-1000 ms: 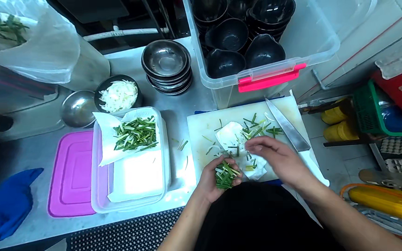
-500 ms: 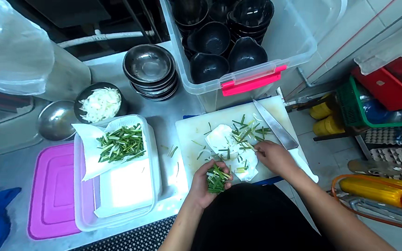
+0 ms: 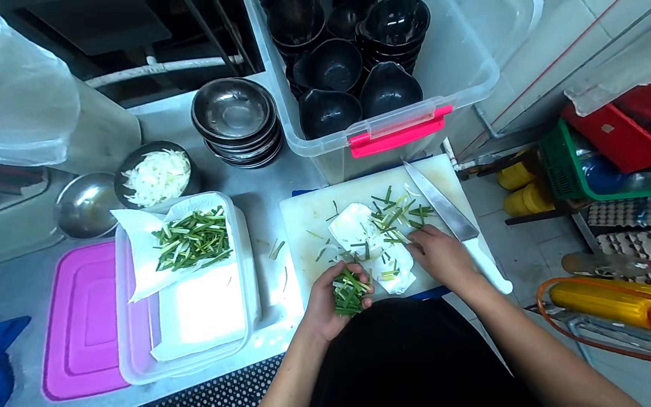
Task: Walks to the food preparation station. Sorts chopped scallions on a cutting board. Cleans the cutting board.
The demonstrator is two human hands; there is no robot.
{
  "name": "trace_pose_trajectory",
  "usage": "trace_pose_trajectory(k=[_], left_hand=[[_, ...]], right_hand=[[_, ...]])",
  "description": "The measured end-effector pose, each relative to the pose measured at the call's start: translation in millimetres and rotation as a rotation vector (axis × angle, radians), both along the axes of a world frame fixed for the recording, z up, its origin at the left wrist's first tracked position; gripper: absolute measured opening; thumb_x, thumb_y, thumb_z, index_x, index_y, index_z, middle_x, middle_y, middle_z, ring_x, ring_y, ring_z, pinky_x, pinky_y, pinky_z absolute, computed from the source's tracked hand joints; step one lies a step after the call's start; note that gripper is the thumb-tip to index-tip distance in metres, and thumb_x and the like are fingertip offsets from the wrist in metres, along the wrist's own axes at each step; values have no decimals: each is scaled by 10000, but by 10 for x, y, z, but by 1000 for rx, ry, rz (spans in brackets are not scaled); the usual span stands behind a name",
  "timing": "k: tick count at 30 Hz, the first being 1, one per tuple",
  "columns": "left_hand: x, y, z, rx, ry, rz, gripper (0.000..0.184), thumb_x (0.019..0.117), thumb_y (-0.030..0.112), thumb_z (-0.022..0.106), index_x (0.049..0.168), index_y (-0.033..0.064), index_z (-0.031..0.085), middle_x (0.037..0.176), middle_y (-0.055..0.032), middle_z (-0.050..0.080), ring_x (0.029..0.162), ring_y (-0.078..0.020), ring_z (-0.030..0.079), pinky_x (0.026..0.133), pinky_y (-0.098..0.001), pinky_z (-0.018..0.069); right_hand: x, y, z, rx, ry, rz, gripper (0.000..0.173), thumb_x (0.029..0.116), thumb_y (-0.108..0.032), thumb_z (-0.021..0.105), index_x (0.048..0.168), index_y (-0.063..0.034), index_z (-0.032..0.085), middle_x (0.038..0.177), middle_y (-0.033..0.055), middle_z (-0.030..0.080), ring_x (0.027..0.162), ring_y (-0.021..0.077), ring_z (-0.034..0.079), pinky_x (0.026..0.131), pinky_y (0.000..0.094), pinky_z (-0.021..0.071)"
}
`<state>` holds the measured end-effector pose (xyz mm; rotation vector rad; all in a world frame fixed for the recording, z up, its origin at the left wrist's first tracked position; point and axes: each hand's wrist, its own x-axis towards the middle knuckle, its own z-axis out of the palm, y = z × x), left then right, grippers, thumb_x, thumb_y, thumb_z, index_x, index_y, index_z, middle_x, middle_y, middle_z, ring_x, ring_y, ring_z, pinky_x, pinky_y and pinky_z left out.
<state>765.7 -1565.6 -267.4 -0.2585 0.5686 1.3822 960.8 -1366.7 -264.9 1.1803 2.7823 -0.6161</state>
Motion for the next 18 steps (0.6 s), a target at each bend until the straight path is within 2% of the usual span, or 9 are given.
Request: trace_pose_trajectory(k=[2, 6, 10, 13, 18], left_hand=[[-6, -5, 11, -7, 6, 0, 521, 1076, 410, 361, 1043, 24, 709, 991, -187, 691, 894, -310, 707, 750, -421, 611], [6, -12, 11, -16, 13, 1, 524, 1078, 412, 359, 1045, 21, 705, 988, -190, 689, 879, -309, 706, 742, -414, 611], [-1, -10, 32, -34, 25, 9, 517, 1079, 396, 352, 1041, 20, 704, 985, -194, 689, 883, -317, 708, 737, -421, 613], [-2, -16, 37, -46, 29, 10, 522, 1080, 399, 340, 1037, 23, 700, 976, -186, 690, 880, -307, 706, 736, -414, 610], [2, -28, 1, -20, 24, 13, 477, 1064, 400, 405, 1049, 31, 708, 989, -179, 689, 894, -301, 704, 750, -418, 608]], right_hand=[[-40, 6, -12, -3, 12, 11, 254, 976, -323, 701, 1134, -132, 755, 1085, 93, 692, 888, 275, 705, 731, 509, 607], [-166, 30, -13, -53, -62, 1, 269, 1013, -325, 641, 1170, -131, 742, 1127, 95, 689, 959, 277, 706, 785, 490, 605], [-258, 23, 2, -29, -107, -37, 219, 1023, -282, 619, 1115, -127, 744, 1101, 90, 698, 951, 280, 708, 767, 493, 604], [-318, -15, 37, 37, -161, -56, 205, 1002, -265, 624, 1015, -92, 733, 1037, 107, 703, 933, 295, 709, 727, 497, 596], [-325, 45, 35, 10, -219, -63, 213, 968, -258, 638, 953, -55, 702, 1010, 135, 696, 897, 320, 708, 697, 510, 586]])
